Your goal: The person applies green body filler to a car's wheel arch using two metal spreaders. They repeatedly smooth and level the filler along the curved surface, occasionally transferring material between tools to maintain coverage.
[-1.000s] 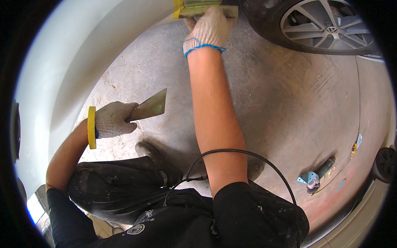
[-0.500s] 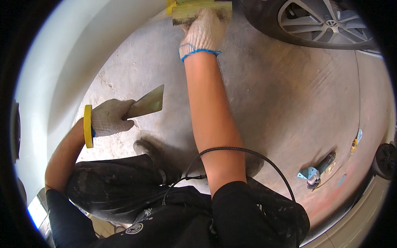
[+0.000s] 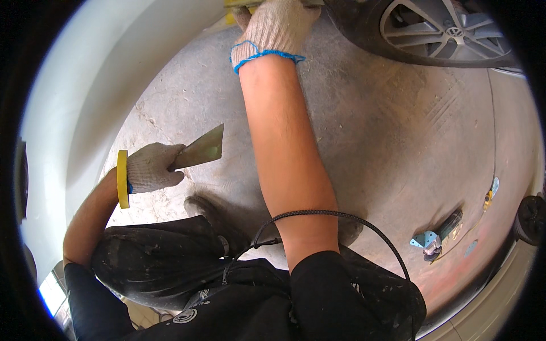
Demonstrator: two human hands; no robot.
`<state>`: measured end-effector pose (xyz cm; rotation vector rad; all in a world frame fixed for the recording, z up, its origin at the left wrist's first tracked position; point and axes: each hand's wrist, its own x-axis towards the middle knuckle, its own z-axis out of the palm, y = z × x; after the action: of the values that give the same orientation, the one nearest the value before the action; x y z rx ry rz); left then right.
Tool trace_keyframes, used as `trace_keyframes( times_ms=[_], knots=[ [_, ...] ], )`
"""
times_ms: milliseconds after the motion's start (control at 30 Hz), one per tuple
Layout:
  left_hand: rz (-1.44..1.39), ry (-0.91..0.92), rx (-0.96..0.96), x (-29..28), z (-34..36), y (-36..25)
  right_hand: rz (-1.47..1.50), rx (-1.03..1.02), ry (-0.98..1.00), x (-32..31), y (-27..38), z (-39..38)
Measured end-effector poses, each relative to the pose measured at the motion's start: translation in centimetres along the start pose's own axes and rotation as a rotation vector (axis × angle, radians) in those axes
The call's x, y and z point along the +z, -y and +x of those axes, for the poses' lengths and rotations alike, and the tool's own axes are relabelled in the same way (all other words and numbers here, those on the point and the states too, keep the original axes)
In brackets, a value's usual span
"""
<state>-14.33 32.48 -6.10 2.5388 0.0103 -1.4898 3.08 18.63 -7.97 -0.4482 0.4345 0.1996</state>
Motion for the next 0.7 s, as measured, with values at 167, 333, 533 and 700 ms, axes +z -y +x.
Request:
trace_keyframes(
  times_ms=[167, 333, 533, 700],
  knots=[
    [-0.032, -0.026, -0.012, -0.3, -0.1, -0.3, -0.012, 0.013, -0.009, -6.5, -0.4, 2.2],
    [-0.059, -0.062, 0.026, -0.3, -0.1, -0.3, -0.015, -0.1, -0.008, -7.0, -1.7, 2.7],
    [-0.011, -0.023, 0.011, 0.0, -0.1, 0.0, -0.044, -0.101, 0.079, -6.2, -2.1, 3.8],
    [-0.051, -0.017, 0.009, -0.1, -0.1, -0.1, -0.067, -0.071, 0.109, -5.0, -3.8, 4.3]
  ],
)
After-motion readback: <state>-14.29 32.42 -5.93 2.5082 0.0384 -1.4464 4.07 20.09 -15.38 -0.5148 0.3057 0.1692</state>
